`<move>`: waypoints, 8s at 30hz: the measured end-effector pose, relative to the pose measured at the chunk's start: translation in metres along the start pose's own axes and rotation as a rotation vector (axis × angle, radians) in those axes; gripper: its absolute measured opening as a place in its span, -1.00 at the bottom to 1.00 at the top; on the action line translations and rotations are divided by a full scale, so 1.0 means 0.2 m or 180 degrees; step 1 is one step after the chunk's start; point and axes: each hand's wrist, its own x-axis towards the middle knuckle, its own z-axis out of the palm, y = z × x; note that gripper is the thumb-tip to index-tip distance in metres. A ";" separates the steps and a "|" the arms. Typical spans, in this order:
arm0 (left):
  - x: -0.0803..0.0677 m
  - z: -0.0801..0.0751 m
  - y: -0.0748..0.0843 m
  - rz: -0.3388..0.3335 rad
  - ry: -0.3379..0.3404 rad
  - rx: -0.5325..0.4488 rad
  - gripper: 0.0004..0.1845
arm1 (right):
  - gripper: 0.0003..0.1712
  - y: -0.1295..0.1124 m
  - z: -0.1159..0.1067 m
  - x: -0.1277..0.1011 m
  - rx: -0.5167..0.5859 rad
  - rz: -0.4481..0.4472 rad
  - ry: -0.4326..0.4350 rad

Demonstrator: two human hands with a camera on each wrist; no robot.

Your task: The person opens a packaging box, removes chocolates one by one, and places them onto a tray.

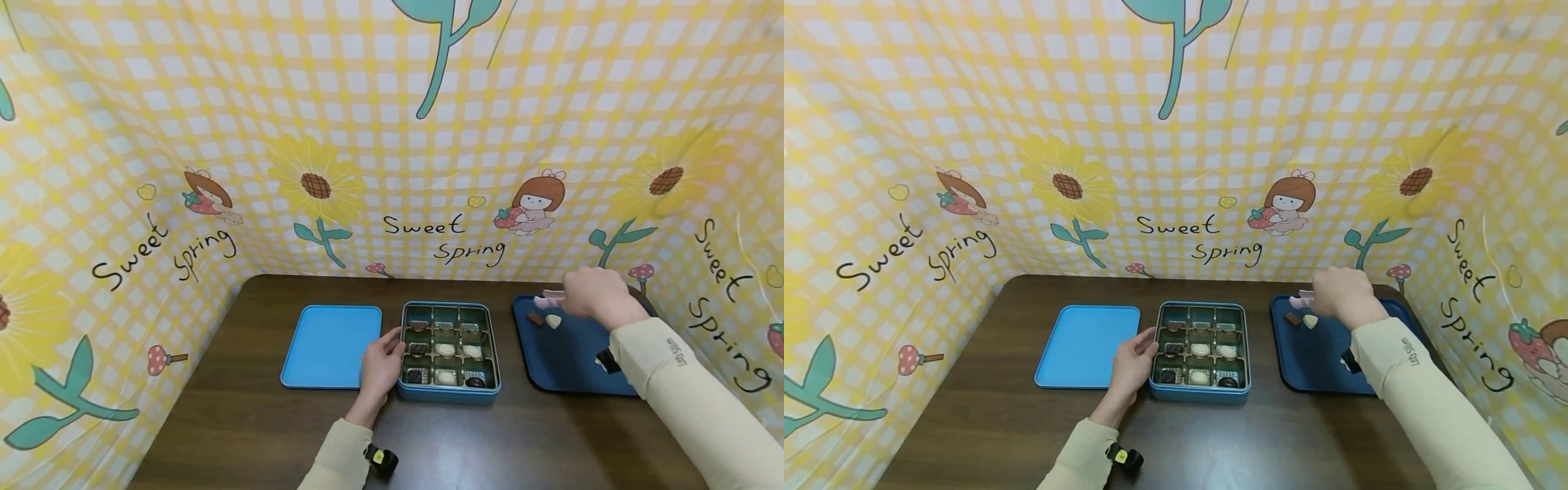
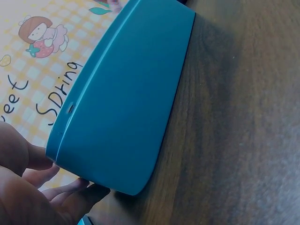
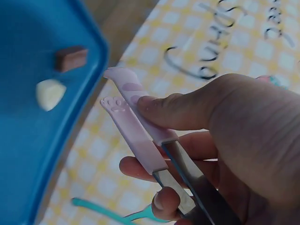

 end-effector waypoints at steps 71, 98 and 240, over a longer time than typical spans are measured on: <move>0.01 0.00 -0.02 0.0069 -0.0080 -0.0151 -0.62 | -0.70 -1.01 0.00 0.39 -0.0622 -0.1432 0.0101; 0.01 -0.01 -0.01 0.0070 -0.0130 -0.0128 -0.61 | -0.61 -1.14 0.03 0.42 -0.0670 -0.1166 -0.0086; 0.01 0.00 -0.03 0.0067 -0.0106 -0.0146 -0.61 | -0.54 0.24 0.04 -0.02 0.0486 0.0198 -0.0398</move>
